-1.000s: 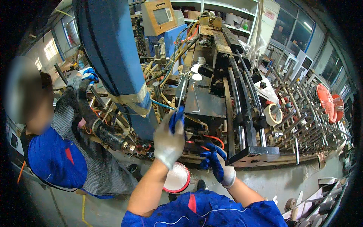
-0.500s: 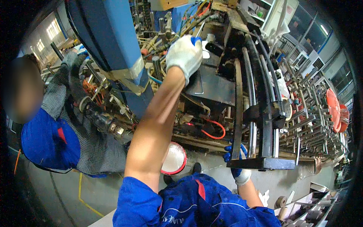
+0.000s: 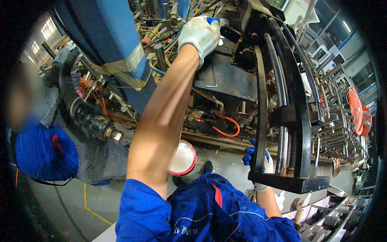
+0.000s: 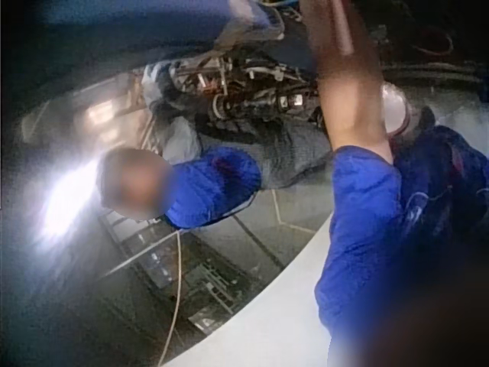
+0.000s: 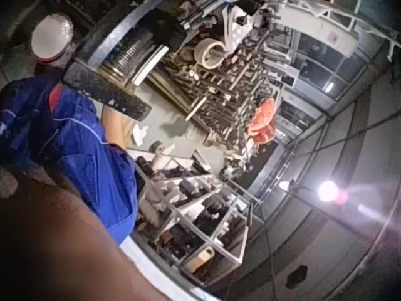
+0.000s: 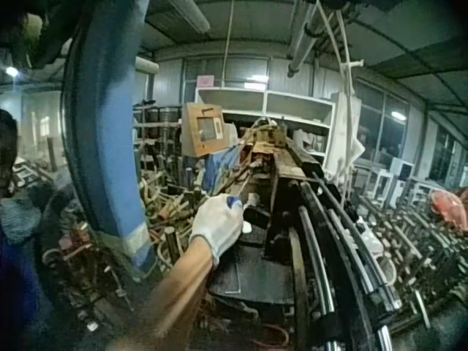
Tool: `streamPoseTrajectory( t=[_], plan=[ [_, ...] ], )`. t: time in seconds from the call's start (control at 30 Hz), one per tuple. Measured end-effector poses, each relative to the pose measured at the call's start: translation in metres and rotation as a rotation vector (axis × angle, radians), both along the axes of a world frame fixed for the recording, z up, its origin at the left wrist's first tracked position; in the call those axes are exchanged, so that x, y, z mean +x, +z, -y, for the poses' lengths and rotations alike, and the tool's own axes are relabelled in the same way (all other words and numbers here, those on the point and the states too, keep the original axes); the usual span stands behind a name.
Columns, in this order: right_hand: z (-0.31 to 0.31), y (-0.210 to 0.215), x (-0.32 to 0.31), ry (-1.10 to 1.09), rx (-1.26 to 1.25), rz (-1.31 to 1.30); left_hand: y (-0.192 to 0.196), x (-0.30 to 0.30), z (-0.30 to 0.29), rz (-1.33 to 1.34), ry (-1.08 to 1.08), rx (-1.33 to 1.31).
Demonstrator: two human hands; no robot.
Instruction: The person uses a screwdriver to tighten screws on a long metal assembly fixture in a factory. They repeatedly dip the screwdriver into a small container of white paste and apply it to the screw heads before tightening. Another worker is visible nearby working on a different section of the machinery.
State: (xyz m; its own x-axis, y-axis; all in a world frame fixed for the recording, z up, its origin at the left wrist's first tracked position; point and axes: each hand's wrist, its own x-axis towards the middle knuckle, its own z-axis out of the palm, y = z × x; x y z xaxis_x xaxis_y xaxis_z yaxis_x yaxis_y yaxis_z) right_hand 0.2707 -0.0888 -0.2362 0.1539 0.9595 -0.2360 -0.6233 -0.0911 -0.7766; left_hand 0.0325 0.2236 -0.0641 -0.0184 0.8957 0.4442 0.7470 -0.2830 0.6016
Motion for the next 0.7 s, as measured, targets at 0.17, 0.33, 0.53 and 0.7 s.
streamPoseTrajectory(
  t=[0.17, 0.33, 0.53, 0.7],
  plan=[
    [0.003, -0.012, 0.007, -0.034, -0.01, 0.261, 0.001, 0.002, -0.004, -0.016, -0.012, 0.021],
    [0.003, -0.012, 0.011, -0.067, -0.096, 0.218, 0.0, 0.002, -0.012, -0.035, -0.023, 0.073],
    [0.004, -0.01, 0.008, -0.065, -0.105, 0.291, -0.003, 0.003, -0.041, -0.06, 0.0, 0.138],
    [0.005, 0.0, 0.004, -0.074, -0.117, 0.318, 0.033, 0.009, 0.002, 0.271, -0.188, -0.162]
  ],
)
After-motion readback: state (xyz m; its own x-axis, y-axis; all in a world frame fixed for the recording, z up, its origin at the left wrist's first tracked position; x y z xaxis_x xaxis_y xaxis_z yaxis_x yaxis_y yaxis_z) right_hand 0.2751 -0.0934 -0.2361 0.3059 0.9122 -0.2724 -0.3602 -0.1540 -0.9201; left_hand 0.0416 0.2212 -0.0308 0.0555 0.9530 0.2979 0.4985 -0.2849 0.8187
